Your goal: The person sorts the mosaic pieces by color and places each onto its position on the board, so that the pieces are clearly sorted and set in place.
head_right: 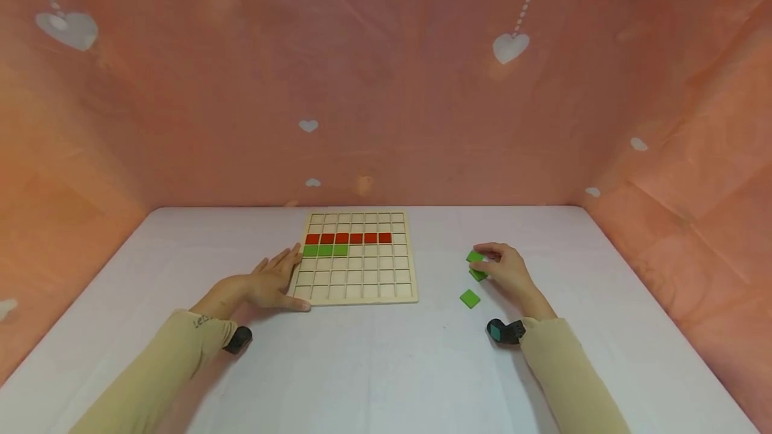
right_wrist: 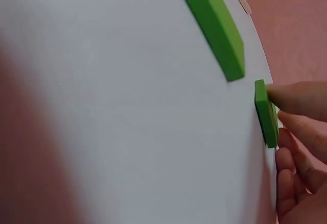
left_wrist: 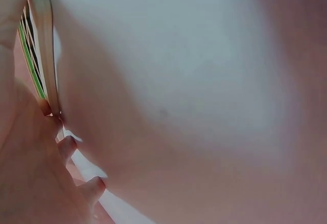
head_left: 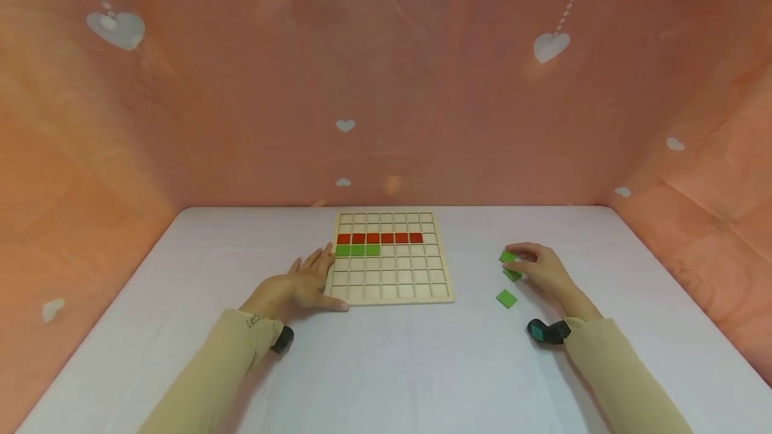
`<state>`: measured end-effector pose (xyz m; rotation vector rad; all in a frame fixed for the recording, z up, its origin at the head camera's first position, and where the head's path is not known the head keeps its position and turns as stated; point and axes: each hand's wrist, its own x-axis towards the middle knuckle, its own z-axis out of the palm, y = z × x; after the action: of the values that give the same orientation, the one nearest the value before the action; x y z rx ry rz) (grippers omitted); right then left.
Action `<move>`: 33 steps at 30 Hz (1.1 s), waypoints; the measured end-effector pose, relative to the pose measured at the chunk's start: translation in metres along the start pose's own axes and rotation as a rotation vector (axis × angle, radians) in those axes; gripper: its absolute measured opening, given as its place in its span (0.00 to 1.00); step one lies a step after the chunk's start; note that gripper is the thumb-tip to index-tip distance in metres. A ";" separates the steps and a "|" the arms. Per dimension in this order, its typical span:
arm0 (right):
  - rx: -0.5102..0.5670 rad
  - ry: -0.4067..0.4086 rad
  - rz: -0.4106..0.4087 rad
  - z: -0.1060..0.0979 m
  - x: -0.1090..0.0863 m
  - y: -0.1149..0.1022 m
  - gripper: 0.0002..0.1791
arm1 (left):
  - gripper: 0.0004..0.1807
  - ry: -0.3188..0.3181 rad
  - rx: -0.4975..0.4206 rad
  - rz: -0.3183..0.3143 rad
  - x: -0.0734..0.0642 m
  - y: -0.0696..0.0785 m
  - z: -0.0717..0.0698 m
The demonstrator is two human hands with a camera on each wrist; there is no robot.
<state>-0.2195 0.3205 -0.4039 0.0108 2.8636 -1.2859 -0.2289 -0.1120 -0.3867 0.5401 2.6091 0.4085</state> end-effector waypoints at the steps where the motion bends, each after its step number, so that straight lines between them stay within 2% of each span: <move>1: -0.012 0.002 0.001 0.000 0.000 0.000 0.27 | 0.61 -0.001 -0.003 0.002 0.000 0.000 0.000; 7: -0.074 0.008 0.019 0.004 0.002 -0.001 0.24 | 0.62 -0.024 0.009 0.004 0.001 -0.001 0.002; 16: -0.052 -0.006 0.007 0.004 0.000 -0.004 0.24 | 0.63 0.007 0.018 0.001 0.007 -0.009 0.007; 26: -0.076 -0.023 0.020 0.003 0.000 -0.007 0.22 | 0.62 0.001 -0.002 0.002 -0.001 -0.003 0.003; 30: -0.068 -0.031 0.050 0.002 0.001 -0.007 0.22 | 0.62 -0.007 -0.003 0.005 0.001 -0.003 0.004; 33: -0.058 -0.033 0.041 0.001 0.001 -0.006 0.22 | 0.63 -0.004 0.000 -0.003 0.005 -0.005 0.005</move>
<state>-0.2205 0.3154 -0.4000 0.0472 2.8555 -1.1849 -0.2319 -0.1133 -0.3950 0.5361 2.6054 0.4055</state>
